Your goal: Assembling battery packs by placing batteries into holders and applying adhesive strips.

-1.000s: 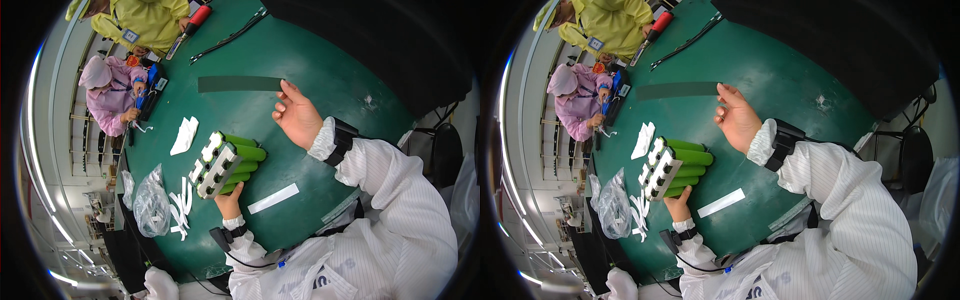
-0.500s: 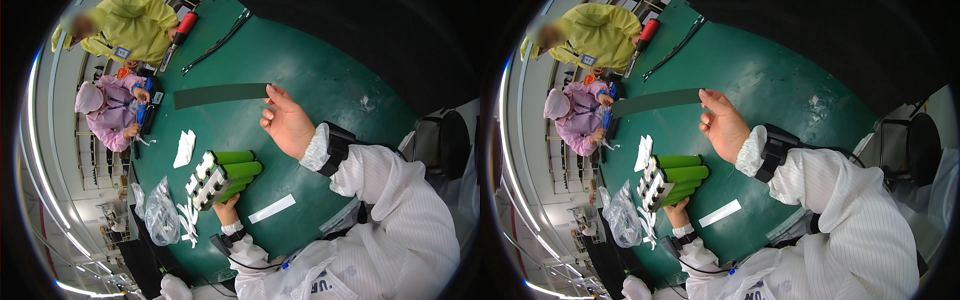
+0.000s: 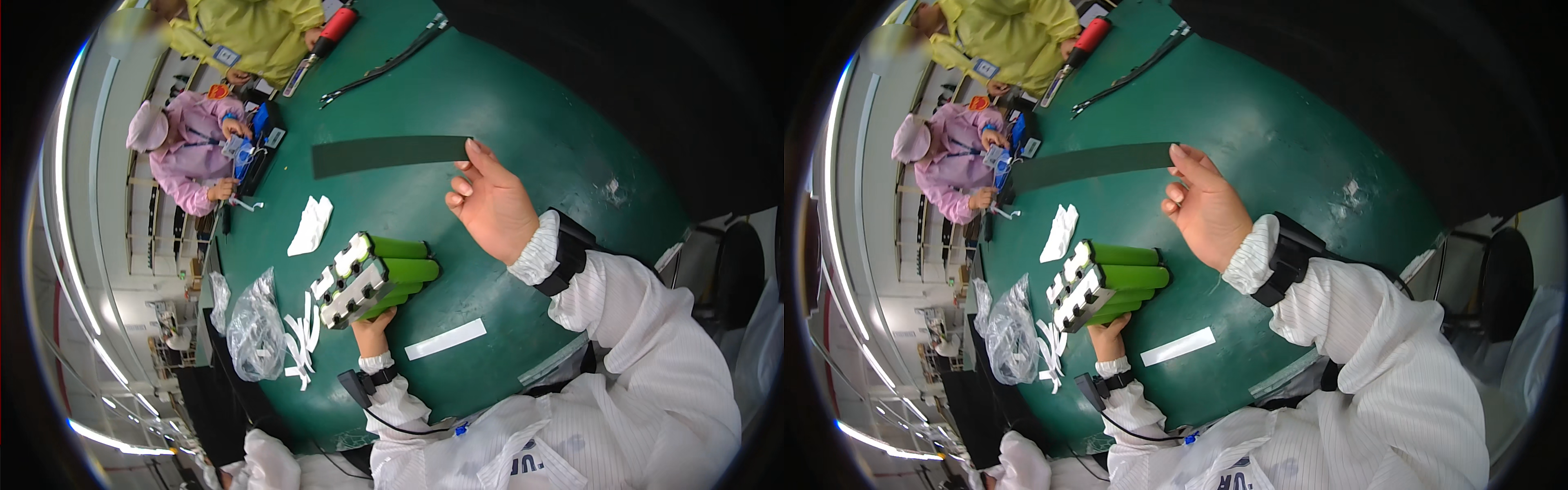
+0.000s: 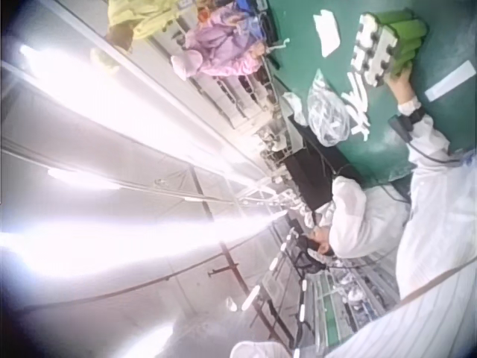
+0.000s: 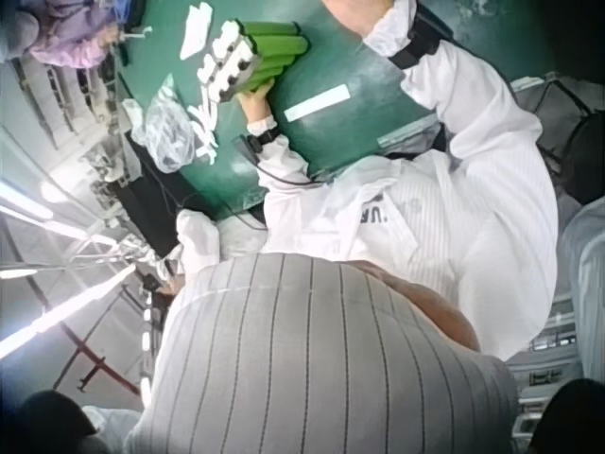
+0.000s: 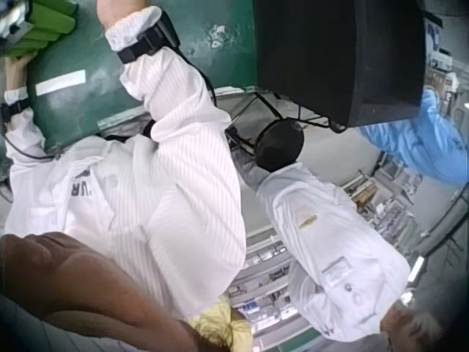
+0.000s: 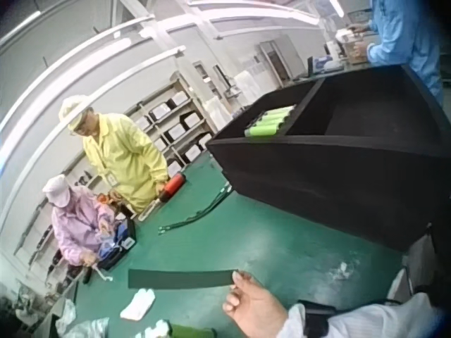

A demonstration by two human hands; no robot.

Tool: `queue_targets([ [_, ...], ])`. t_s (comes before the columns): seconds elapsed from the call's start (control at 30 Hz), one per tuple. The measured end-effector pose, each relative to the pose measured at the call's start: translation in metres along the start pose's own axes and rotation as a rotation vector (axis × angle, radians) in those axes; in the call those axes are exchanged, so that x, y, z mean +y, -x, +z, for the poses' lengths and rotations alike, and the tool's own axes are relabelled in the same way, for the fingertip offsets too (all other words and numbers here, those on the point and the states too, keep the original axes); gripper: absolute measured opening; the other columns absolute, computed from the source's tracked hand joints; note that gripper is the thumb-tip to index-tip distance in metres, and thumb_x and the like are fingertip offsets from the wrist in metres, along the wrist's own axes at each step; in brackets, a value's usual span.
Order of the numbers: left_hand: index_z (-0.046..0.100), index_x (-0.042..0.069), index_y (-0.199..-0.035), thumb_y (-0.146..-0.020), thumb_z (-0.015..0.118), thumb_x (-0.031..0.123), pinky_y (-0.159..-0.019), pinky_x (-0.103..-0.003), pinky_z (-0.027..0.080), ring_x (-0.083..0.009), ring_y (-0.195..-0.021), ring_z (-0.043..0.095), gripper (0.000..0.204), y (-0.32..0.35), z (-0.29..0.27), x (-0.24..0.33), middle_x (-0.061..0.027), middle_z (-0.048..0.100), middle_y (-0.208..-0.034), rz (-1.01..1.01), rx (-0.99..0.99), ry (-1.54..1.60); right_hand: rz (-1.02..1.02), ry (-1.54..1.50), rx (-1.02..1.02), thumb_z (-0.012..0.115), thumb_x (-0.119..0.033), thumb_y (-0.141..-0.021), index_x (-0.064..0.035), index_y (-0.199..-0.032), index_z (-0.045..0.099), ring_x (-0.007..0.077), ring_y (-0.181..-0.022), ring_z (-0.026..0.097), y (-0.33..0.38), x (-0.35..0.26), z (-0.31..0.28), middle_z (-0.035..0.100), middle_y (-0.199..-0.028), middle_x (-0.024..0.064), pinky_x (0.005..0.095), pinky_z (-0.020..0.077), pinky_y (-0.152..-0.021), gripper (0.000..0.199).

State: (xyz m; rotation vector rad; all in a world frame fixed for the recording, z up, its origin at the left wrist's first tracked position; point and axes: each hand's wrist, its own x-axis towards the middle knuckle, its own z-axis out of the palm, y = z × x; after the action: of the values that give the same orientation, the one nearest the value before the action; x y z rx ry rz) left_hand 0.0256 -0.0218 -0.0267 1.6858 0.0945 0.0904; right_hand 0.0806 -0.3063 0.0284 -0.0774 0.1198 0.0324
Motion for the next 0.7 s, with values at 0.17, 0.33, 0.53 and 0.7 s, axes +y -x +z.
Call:
queue_targets([
  [0.17,0.057,-0.006,-0.093,-0.066,0.066,-0.006,-0.076,-0.028,0.045,-0.0169,-0.082,0.057,0.028,-0.004,-0.001,-0.009,-0.0082,0.061,-0.089,-0.040,-0.063,-0.073,0.042,0.133,-0.027,0.060,-0.020,-0.082,-0.0149,-0.091,0.048,0.0077,-0.061,0.038,-0.001,0.004,-0.003,0.042,-0.077,-0.0040,0.0234,0.0326,-0.061,0.016],
  [0.33,0.048,-0.004,-0.110,-0.067,0.068,-0.003,-0.087,-0.030,0.039,-0.0167,-0.099,0.051,0.048,0.008,-0.020,0.003,-0.0093,0.055,-0.105,-0.036,-0.156,-0.096,0.185,0.220,-0.065,0.055,-0.018,-0.085,-0.0149,-0.091,0.047,0.0085,-0.061,0.039,0.014,0.021,0.006,0.042,-0.075,-0.0037,0.0242,0.0326,-0.062,0.010],
  [0.53,0.048,-0.002,-0.107,-0.076,0.054,0.000,-0.084,-0.031,0.039,-0.0175,-0.100,0.049,0.032,0.021,-0.044,0.047,-0.0100,0.053,-0.104,0.406,0.280,0.066,0.144,0.517,-0.135,0.054,-0.014,-0.085,-0.0128,-0.092,0.046,0.0084,-0.063,0.041,0.033,0.037,0.007,0.042,-0.074,-0.0038,0.0248,0.0343,-0.062,0.011],
  [0.7,0.057,-0.002,-0.091,-0.081,0.055,0.013,-0.066,-0.025,0.039,-0.0136,-0.074,0.052,0.018,0.039,-0.041,0.060,-0.0081,0.057,-0.081,0.468,0.171,0.208,0.068,0.589,-0.076,0.054,-0.012,-0.085,-0.0120,-0.092,0.047,0.0083,-0.063,0.042,0.056,0.052,0.011,0.045,-0.075,-0.0035,0.0250,0.0354,-0.063,0.009],
])
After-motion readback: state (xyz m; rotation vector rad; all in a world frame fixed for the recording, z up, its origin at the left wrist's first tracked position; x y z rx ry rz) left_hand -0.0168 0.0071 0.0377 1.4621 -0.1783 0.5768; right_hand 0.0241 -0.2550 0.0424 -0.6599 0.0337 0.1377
